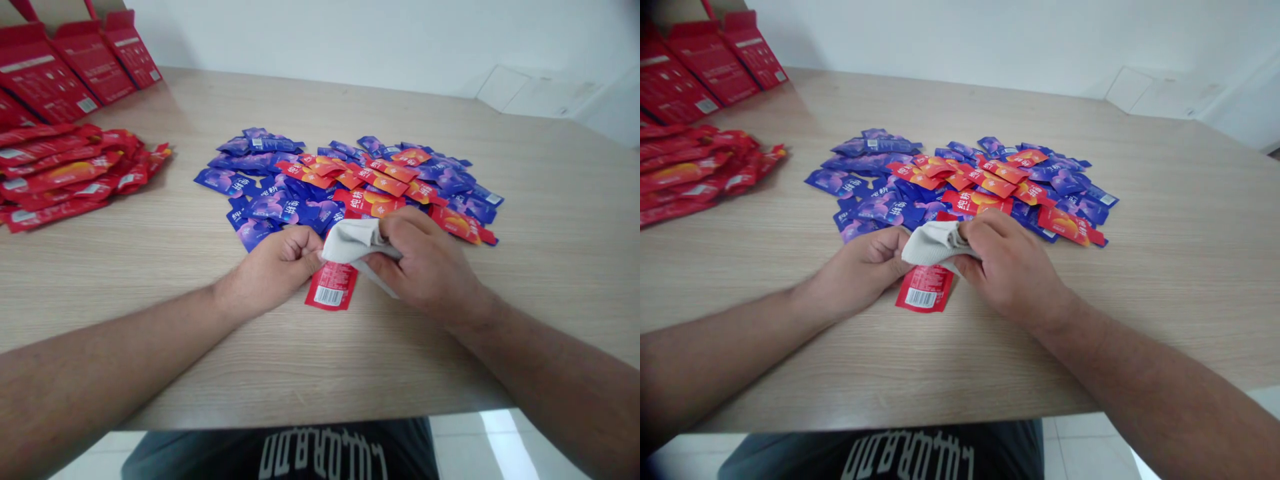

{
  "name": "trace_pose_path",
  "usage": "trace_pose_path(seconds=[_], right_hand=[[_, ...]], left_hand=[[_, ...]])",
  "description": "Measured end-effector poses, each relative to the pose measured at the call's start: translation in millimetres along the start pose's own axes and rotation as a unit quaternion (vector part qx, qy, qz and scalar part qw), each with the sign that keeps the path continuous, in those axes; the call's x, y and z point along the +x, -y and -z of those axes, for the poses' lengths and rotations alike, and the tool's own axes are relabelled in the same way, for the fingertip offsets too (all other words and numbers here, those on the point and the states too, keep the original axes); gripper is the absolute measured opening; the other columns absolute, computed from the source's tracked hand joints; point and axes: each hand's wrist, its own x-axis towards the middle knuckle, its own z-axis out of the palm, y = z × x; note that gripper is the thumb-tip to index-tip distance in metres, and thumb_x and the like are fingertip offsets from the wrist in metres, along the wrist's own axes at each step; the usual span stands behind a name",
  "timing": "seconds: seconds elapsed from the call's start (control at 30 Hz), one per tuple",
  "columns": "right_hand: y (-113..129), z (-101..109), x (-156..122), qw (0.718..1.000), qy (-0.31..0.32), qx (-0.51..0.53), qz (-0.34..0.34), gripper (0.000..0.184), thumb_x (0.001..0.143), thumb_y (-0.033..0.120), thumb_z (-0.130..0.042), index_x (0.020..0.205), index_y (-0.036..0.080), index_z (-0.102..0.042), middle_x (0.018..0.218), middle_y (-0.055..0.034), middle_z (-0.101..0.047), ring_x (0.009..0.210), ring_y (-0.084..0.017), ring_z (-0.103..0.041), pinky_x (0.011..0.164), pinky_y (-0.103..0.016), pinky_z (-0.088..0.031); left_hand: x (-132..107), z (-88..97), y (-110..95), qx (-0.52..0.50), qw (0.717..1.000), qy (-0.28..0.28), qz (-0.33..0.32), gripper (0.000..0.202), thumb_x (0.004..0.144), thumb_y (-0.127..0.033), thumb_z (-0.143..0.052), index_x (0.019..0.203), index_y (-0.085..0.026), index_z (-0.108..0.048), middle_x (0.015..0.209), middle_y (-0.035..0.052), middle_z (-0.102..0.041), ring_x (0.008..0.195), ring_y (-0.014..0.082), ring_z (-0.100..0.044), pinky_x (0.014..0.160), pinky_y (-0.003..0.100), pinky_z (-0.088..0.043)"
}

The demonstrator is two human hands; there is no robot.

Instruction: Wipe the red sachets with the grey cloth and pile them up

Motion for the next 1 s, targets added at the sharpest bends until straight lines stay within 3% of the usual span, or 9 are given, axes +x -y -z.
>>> trace_pose_path(seconds=[0.2,0.27,0.4,0.47,0.57,0.63,0.77,0.83,1.0], right_hand=[[16,-5,-3,0.983,0.115,0.036,0.141,0.008,0.098,0.020,-0.065,0.105,0.020,-0.067,0.104,-0.0084,-0.071,0.095,-0.024,-0.065,0.085,-0.038,-0.053],[13,-3,-3,0.987,0.099,0.025,0.125,0.009,0.099,0.023,-0.065,0.107,0.019,-0.066,0.106,-0.0097,-0.071,0.097,-0.025,-0.065,0.086,-0.039,-0.053],[4,-3,-1,1.000,0.021,0.003,0.013,0.013,0.098,0.029,-0.069,0.106,0.019,-0.065,0.110,-0.0120,-0.070,0.101,-0.027,-0.064,0.087,-0.041,-0.053],[9,-5,-1,0.998,0.041,0.021,0.043,0.010,0.098,0.027,-0.068,0.105,0.020,-0.066,0.108,-0.0110,-0.070,0.100,-0.027,-0.064,0.087,-0.040,-0.053],[21,-8,-4,0.981,0.123,0.036,0.148,0.009,0.101,0.021,-0.061,0.103,0.020,-0.069,0.103,-0.0090,-0.072,0.095,-0.025,-0.064,0.086,-0.039,-0.053],[21,-7,-4,0.979,0.127,0.031,0.155,0.010,0.102,0.021,-0.059,0.104,0.020,-0.069,0.103,-0.0090,-0.072,0.094,-0.024,-0.064,0.085,-0.039,-0.053],[2,-3,-1,1.000,0.013,0.001,0.018,0.010,0.100,0.029,-0.067,0.103,0.020,-0.063,0.106,-0.0103,-0.069,0.098,-0.027,-0.064,0.085,-0.039,-0.052],[-4,-3,1,1.000,-0.007,0.004,-0.006,0.013,0.098,0.031,-0.069,0.100,0.021,-0.061,0.103,-0.0098,-0.067,0.096,-0.027,-0.063,0.084,-0.039,-0.052],[10,-5,-3,0.986,0.118,0.053,0.106,0.004,0.099,0.023,-0.064,0.103,0.021,-0.063,0.104,-0.0078,-0.068,0.094,-0.024,-0.063,0.082,-0.037,-0.052]], left_hand=[[1,-0.9,2,-0.040,0.999,-0.009,0.004,0.022,0.094,-0.036,-0.065,0.082,-0.018,-0.059,0.069,-0.0016,-0.058,0.059,0.0107,-0.048,0.054,0.022,-0.038],[0,-0.9,2,-0.030,1.000,-0.007,0.000,0.021,0.093,-0.034,-0.066,0.081,-0.018,-0.060,0.070,-0.0013,-0.059,0.060,0.0106,-0.048,0.054,0.022,-0.039],[1,-1.9,3,-0.055,0.998,-0.011,0.022,0.018,0.091,-0.031,-0.069,0.083,-0.019,-0.060,0.063,-0.0038,-0.056,0.053,0.0093,-0.044,0.051,0.021,-0.035],[1,-2.3,6,-0.083,0.996,-0.019,0.025,0.020,0.093,-0.034,-0.068,0.084,-0.019,-0.059,0.064,-0.0036,-0.056,0.053,0.0097,-0.046,0.050,0.021,-0.035],[2,-2.2,9,-0.105,0.994,-0.017,0.014,0.022,0.094,-0.036,-0.069,0.083,-0.019,-0.060,0.066,-0.0030,-0.056,0.055,0.0101,-0.047,0.051,0.022,-0.036],[2,-1.9,10,-0.103,0.995,-0.008,0.008,0.022,0.093,-0.036,-0.069,0.083,-0.019,-0.060,0.067,-0.0028,-0.057,0.056,0.0099,-0.047,0.052,0.022,-0.037],[3,-1.4,11,-0.103,0.994,0.007,0.016,0.022,0.092,-0.034,-0.073,0.084,-0.019,-0.060,0.067,-0.0027,-0.059,0.056,0.0099,-0.048,0.052,0.022,-0.037],[3,-1.0,12,-0.106,0.994,0.009,0.021,0.022,0.091,-0.034,-0.074,0.085,-0.019,-0.060,0.067,-0.0027,-0.058,0.056,0.0101,-0.049,0.052,0.022,-0.037],[3,0.0,14,-0.116,0.993,0.013,0.011,0.022,0.093,-0.036,-0.071,0.085,-0.020,-0.059,0.070,-0.0010,-0.062,0.058,0.0115,-0.053,0.053,0.023,-0.040]])
